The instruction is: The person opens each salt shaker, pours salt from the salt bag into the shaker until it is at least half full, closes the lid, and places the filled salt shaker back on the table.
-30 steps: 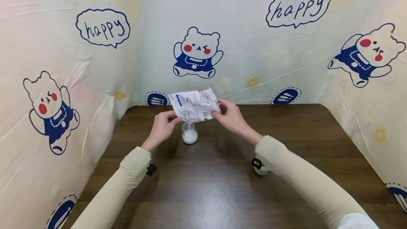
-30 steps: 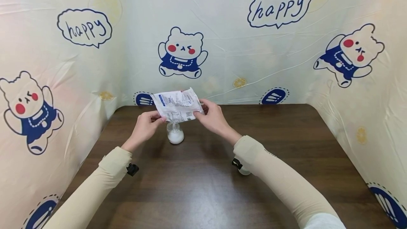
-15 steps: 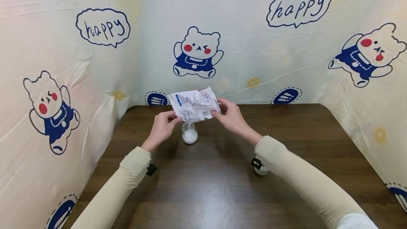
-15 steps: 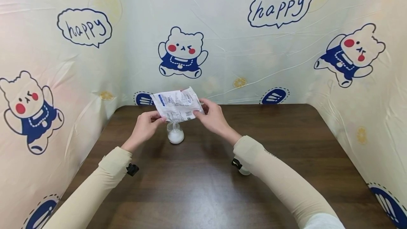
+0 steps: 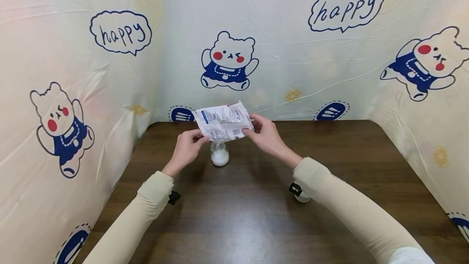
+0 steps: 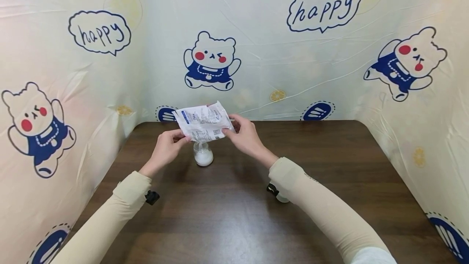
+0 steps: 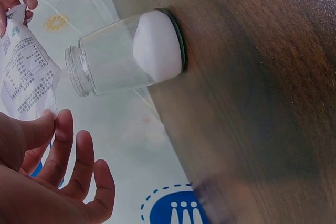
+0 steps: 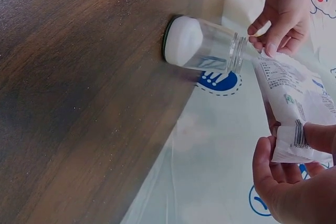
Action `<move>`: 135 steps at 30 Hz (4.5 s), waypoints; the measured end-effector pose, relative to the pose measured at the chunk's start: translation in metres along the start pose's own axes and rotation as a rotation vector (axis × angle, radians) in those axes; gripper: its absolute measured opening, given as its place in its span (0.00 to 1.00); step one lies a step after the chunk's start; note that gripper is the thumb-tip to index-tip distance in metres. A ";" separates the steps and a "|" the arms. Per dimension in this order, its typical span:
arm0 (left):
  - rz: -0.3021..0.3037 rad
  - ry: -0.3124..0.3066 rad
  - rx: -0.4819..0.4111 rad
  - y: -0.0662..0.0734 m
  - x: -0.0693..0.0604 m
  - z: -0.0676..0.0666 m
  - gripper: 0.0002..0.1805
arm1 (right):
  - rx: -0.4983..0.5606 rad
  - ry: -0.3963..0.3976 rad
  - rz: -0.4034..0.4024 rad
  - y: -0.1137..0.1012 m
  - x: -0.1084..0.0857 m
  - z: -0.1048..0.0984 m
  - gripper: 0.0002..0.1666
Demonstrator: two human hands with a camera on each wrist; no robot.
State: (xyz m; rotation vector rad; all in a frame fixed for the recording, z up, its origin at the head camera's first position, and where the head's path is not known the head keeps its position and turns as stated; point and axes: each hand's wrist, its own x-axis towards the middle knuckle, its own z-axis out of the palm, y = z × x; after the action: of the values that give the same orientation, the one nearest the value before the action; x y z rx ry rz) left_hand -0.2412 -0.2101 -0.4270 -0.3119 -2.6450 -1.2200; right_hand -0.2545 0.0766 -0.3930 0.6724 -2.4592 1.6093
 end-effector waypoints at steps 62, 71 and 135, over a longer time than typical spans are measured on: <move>0.001 -0.003 -0.012 0.005 0.002 0.001 0.09 | 0.015 0.027 -0.011 0.000 0.001 -0.002 0.21; -0.005 -0.004 -0.012 0.002 0.001 -0.001 0.09 | 0.013 0.013 0.000 -0.001 0.001 -0.001 0.22; 0.030 0.019 0.009 -0.001 0.004 0.003 0.08 | -0.005 0.043 -0.050 0.000 0.002 0.000 0.22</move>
State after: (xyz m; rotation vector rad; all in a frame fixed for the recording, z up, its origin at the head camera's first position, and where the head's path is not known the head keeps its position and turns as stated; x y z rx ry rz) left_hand -0.2452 -0.2074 -0.4285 -0.3361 -2.6198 -1.1951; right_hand -0.2559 0.0759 -0.3923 0.6857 -2.3956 1.5820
